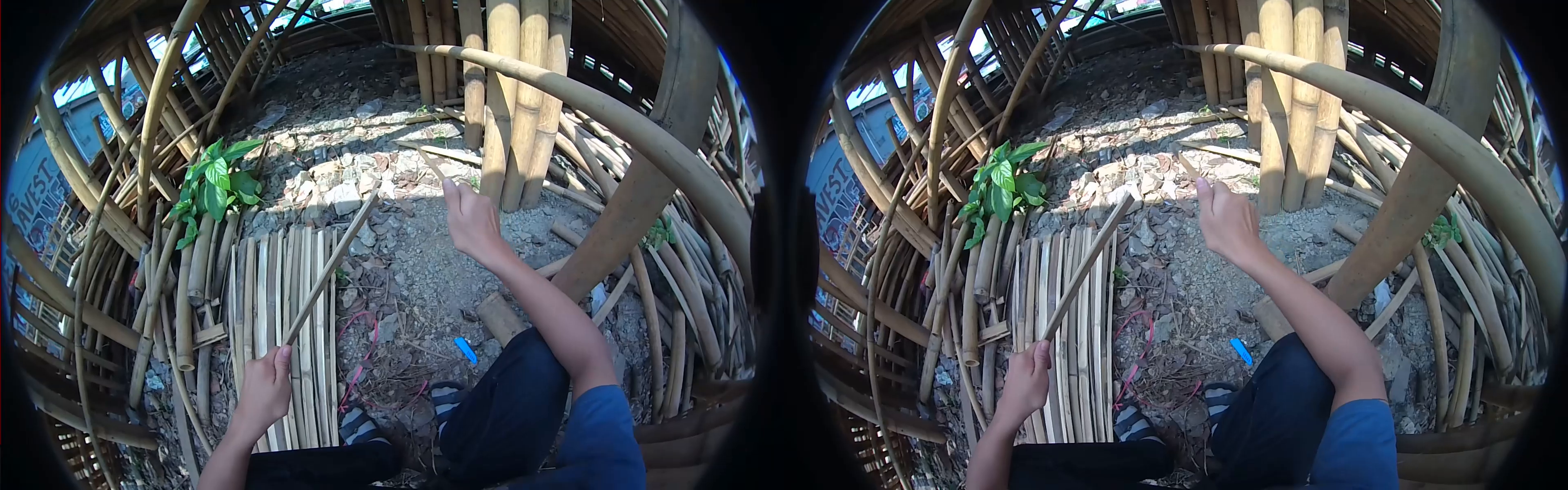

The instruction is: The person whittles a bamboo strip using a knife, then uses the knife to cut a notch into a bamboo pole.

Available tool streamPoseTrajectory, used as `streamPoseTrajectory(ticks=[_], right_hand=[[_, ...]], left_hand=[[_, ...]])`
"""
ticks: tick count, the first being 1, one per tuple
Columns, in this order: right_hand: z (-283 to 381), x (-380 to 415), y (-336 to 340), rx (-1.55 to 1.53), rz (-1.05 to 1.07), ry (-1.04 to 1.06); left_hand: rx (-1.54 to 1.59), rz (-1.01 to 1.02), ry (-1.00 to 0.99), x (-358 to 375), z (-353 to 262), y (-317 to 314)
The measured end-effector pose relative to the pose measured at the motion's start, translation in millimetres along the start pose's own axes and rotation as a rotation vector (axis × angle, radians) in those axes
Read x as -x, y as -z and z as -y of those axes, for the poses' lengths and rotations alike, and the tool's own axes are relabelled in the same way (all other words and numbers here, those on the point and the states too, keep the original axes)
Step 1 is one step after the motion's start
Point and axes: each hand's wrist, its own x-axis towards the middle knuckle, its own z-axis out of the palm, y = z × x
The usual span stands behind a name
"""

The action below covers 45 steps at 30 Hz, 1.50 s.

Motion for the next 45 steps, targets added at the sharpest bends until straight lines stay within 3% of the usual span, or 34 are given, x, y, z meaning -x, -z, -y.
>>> streamPoseTrajectory(ticks=[3,6,15,17,19,20,22,23,27,30,35,43,45], right_hand=[[30,27,-1,-0.065,0.133,0.226],[38,36,-16,-0.096,0.115,0.393],[35,30,-17,0.107,0.098,0.422],[4,-3,-20,0.139,0.278,-0.058],[-38,-25,13,0.143,0.103,-0.200],[-32,-33,14,0.150,0.091,-0.177],[-20,-10,1,0.149,0.041,-0.099],[-7,-5,1,0.051,0.020,0.037],[41,24,1,-0.218,0.064,0.250],[63,33,5,-0.244,0.172,0.276],[71,34,-3,-0.319,0.140,0.290],[52,24,-9,-0.021,0.027,0.375],[24,-3,-16,0.005,0.130,-0.010]], left_hand=[[0.007,-0.001,0.015,2,0,1],[-0.002,-0.004,0.004,5,4,-4],[-0.007,0.008,-0.007,8,-3,-2],[-0.051,-0.048,0.011,13,4,4],[-0.056,-0.120,0.034,17,11,23],[-0.034,-0.218,0.055,13,13,26],[-0.028,-0.195,0.054,9,12,22],[-0.056,-0.164,0.032,5,5,22],[-0.098,-0.149,-0.027,3,-4,18],[-0.097,-0.147,-0.047,4,-5,11],[-0.156,-0.112,-0.043,9,-11,2],[-0.161,-0.106,-0.062,11,-12,3],[-0.177,-0.094,-0.053,14,-9,8]])
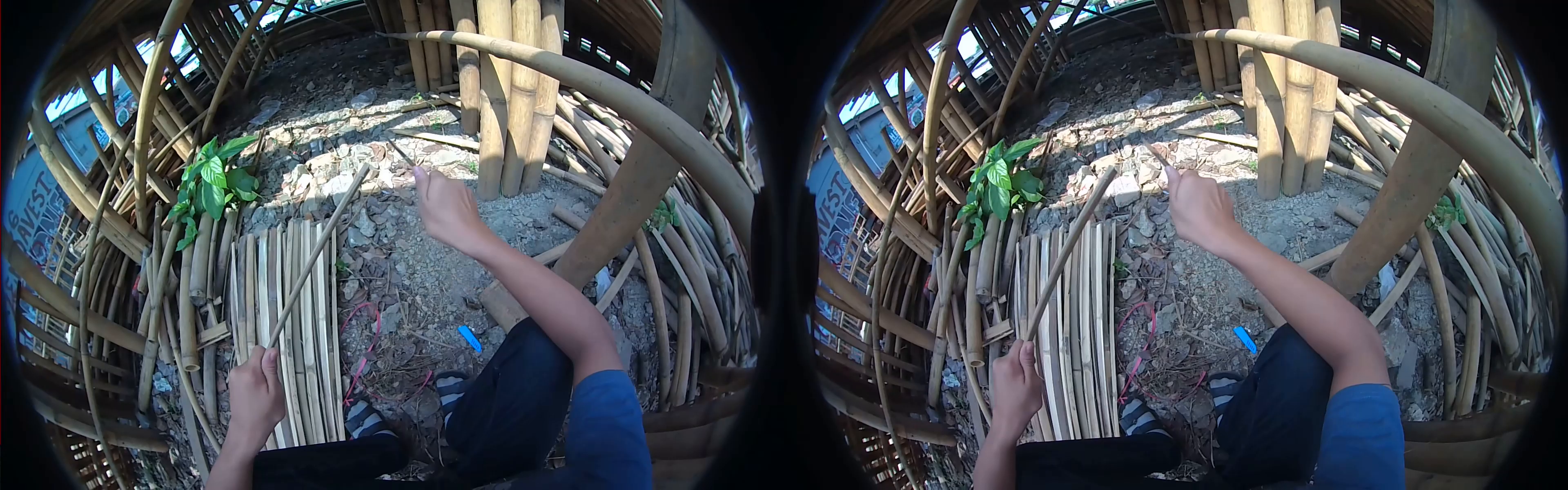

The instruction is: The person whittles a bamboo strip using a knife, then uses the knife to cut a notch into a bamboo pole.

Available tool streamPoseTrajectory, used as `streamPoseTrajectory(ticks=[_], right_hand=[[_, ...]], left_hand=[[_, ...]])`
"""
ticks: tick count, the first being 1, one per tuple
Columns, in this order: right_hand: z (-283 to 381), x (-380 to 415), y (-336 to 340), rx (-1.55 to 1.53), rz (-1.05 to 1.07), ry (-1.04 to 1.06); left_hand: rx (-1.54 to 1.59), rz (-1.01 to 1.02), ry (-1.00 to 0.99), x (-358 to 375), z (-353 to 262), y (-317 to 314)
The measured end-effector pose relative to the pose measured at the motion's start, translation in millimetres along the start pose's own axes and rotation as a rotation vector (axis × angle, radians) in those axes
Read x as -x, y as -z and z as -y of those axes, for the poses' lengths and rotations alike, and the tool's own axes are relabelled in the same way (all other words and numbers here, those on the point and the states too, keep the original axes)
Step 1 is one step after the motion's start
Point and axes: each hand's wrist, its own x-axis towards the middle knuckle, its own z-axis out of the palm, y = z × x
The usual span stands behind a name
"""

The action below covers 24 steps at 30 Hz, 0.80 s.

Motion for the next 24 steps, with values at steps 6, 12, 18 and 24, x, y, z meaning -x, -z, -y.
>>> streamPoseTrajectory(ticks=[6,12,18,24], right_hand=[[-35,-4,16,-0.067,-0.103,-0.090],[-3,15,21,-0.546,-0.122,0.099],[9,21,20,-0.666,-0.025,0.095],[-3,21,25,-0.183,0.054,0.067]], left_hand=[[0.014,-0.169,-0.002,-8,20,7],[-0.078,-0.094,0.009,-6,4,3],[-0.123,-0.034,0.020,-2,0,1],[-0.085,0.072,0.038,-8,8,-7]])
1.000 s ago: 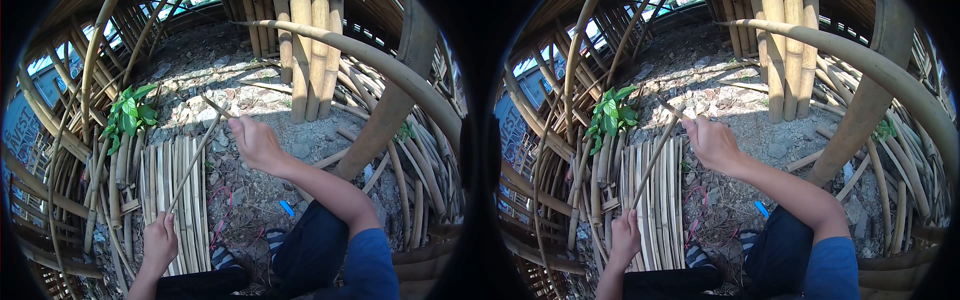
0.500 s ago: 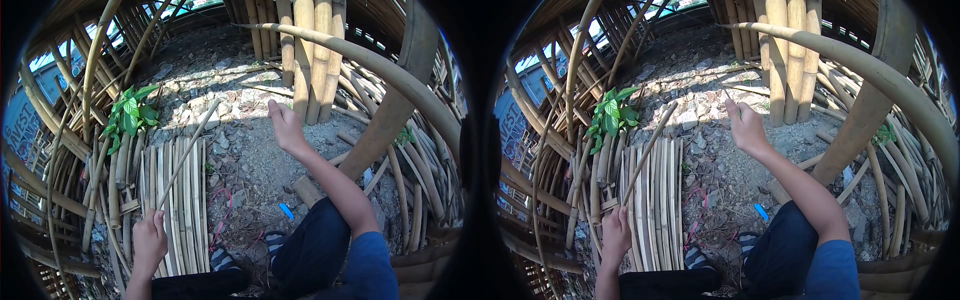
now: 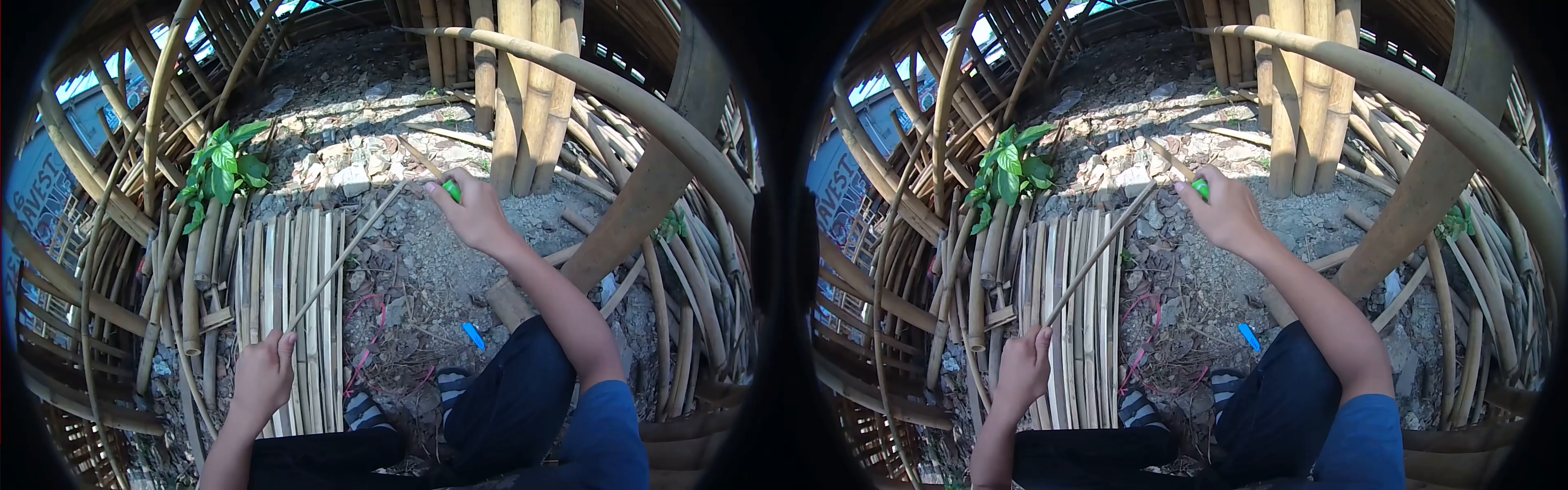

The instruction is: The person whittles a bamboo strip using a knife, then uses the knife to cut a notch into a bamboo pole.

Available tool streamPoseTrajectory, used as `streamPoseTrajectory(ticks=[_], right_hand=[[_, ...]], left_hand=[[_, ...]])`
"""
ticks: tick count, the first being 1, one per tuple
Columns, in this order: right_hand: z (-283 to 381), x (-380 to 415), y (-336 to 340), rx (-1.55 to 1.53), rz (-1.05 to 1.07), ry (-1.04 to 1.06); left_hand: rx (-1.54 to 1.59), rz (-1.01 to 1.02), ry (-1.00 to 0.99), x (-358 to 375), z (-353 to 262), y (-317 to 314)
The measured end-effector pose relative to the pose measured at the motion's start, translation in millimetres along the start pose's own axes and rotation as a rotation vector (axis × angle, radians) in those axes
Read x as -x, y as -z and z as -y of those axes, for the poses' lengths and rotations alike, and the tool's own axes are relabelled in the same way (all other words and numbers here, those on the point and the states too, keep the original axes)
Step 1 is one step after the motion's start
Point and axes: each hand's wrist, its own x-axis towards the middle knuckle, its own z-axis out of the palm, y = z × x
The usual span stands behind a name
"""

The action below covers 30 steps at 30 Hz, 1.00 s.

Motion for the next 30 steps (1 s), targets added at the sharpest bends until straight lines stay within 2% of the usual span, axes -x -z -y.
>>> streamPoseTrajectory(ticks=[1,3,4,6,7,9,10,11,12,13,15,16,18,19,21,23,25,28,30], right_hand=[[-6,1,0,-0.004,0.012,0.007],[-28,3,-2,0.082,-0.294,0.390],[-39,-1,-1,0.078,-0.285,0.395],[-65,-13,-2,0.591,0.104,0.051],[-83,-12,-4,0.590,0.111,0.060],[-88,-4,-6,0.656,0.341,-0.055],[-90,-10,-8,0.661,0.349,-0.048],[-94,-14,-12,0.456,0.146,-0.057],[-83,-13,-13,0.246,-0.058,-0.071],[-71,-9,-16,0.245,-0.050,-0.076],[-50,-7,-21,-0.064,-0.070,-0.141],[-55,-8,-31,-0.063,-0.064,-0.137],[-59,-10,-50,-0.347,0.090,-0.340],[-63,-9,-54,-0.344,0.098,-0.338],[-43,-3,-48,-0.906,0.114,-0.453],[-42,-5,-49,-1.003,0.131,-0.474],[-42,-5,-51,-1.103,0.146,-0.506],[-47,-14,-54,-1.088,-0.034,-0.536],[-65,-21,-48,-1.128,-0.038,-0.508]], left_hand=[[-0.015,0.024,0.004,-2,1,-1],[-0.017,0.056,0.033,-6,2,3],[0.022,0.070,0.041,-9,5,4],[0.103,0.063,0.037,-10,12,3],[0.105,0.061,0.047,-12,18,2],[0.236,0.279,0.144,-18,27,3],[0.390,0.383,0.243,-20,28,1],[0.397,0.393,0.253,-20,27,0],[0.454,0.492,0.358,-23,18,6],[0.508,0.586,0.462,-27,12,9],[0.548,0.596,0.426,-32,11,3],[0.596,0.636,0.426,-35,9,0],[0.673,0.716,0.394,-40,4,-3],[0.680,0.715,0.399,-42,5,-6],[0.755,0.801,0.362,-47,9,-13],[0.775,0.837,0.354,-51,13,-16],[0.869,0.996,0.421,-51,16,-20],[1.034,1.115,0.361,-49,27,-31],[1.062,1.112,0.354,-45,26,-30]])
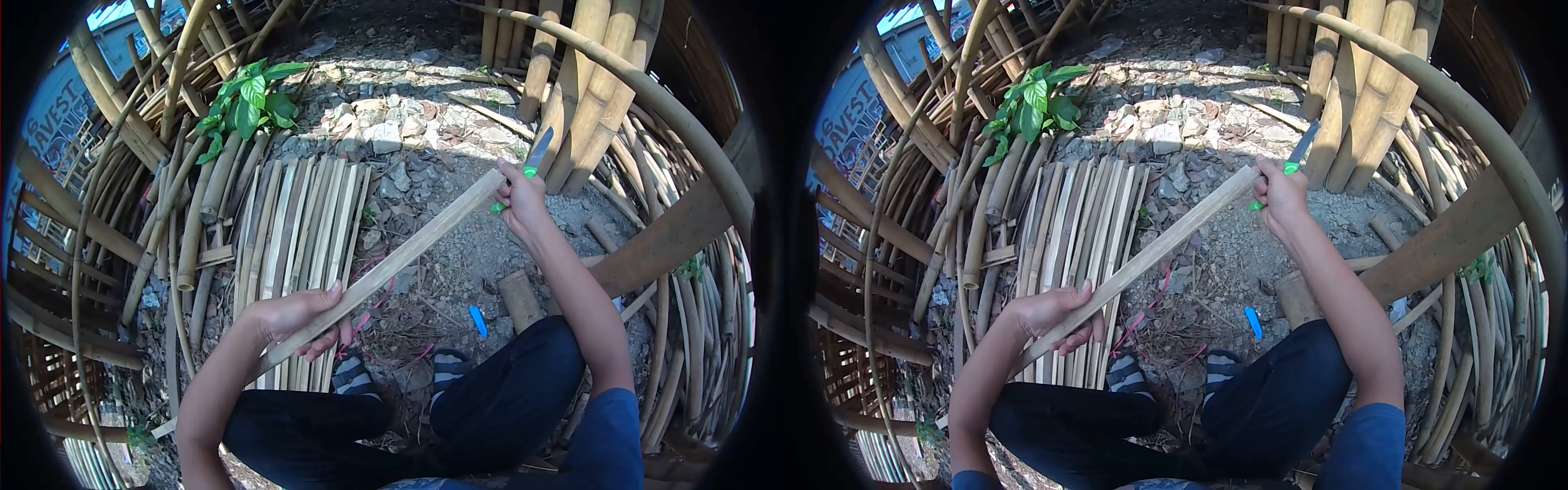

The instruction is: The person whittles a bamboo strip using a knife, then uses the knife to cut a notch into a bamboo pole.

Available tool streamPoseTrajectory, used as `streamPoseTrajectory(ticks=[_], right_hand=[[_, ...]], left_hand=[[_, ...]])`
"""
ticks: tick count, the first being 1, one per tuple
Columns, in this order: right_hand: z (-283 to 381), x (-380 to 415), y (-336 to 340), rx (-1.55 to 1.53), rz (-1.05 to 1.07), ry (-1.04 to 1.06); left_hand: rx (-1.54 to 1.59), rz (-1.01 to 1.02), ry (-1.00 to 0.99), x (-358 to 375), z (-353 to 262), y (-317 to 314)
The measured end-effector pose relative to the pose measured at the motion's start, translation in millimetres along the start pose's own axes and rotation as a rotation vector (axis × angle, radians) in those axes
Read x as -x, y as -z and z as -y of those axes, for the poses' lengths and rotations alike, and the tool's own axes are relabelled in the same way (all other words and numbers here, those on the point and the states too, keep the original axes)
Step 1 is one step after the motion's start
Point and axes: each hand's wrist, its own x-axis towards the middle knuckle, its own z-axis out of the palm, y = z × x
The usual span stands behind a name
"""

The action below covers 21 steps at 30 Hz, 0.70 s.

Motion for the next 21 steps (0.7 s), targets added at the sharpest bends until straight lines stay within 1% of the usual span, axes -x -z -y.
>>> streamPoseTrajectory(ticks=[1,2,3,5,6,7,9,10,11,13,14,15,18,19,21], right_hand=[[-2,-4,7,-0.042,0.017,0.023],[3,0,6,0.025,0.041,0.020],[9,6,3,0.030,0.046,0.013],[17,19,-4,0.068,0.129,-0.080],[20,20,1,0.068,0.312,-0.127],[19,19,2,0.076,0.323,-0.139],[19,20,0,-0.149,0.434,-0.143],[14,23,-6,-0.026,0.366,0.033],[15,26,-14,-0.025,0.372,0.027],[20,30,-24,0.045,0.189,0.117],[22,27,-23,-0.029,0.148,0.107],[26,20,-18,-0.030,0.148,0.107],[38,-5,11,-0.140,0.053,0.102],[37,-10,23,-0.139,0.054,0.103],[38,-11,31,-0.200,-0.011,0.135]], left_hand=[[0.012,0.008,-0.015,1,1,0],[0.017,0.009,-0.012,1,2,2],[0.035,0.040,-0.028,0,2,6],[0.063,0.062,-0.042,0,2,9],[0.070,0.043,-0.034,-1,1,6],[0.084,0.026,-0.031,-2,0,2],[0.142,0.033,-0.018,-2,-4,3],[0.129,0.111,-0.028,-7,-1,9],[0.115,0.188,-0.035,-8,2,11],[0.138,0.155,-0.060,-10,6,7],[0.157,0.129,-0.080,-10,8,5],[0.157,0.129,-0.079,-10,10,6],[0.061,0.001,-0.020,-6,15,11],[0.061,0.001,-0.022,-11,22,17],[-0.334,-0.087,-0.138,-22,26,21]])
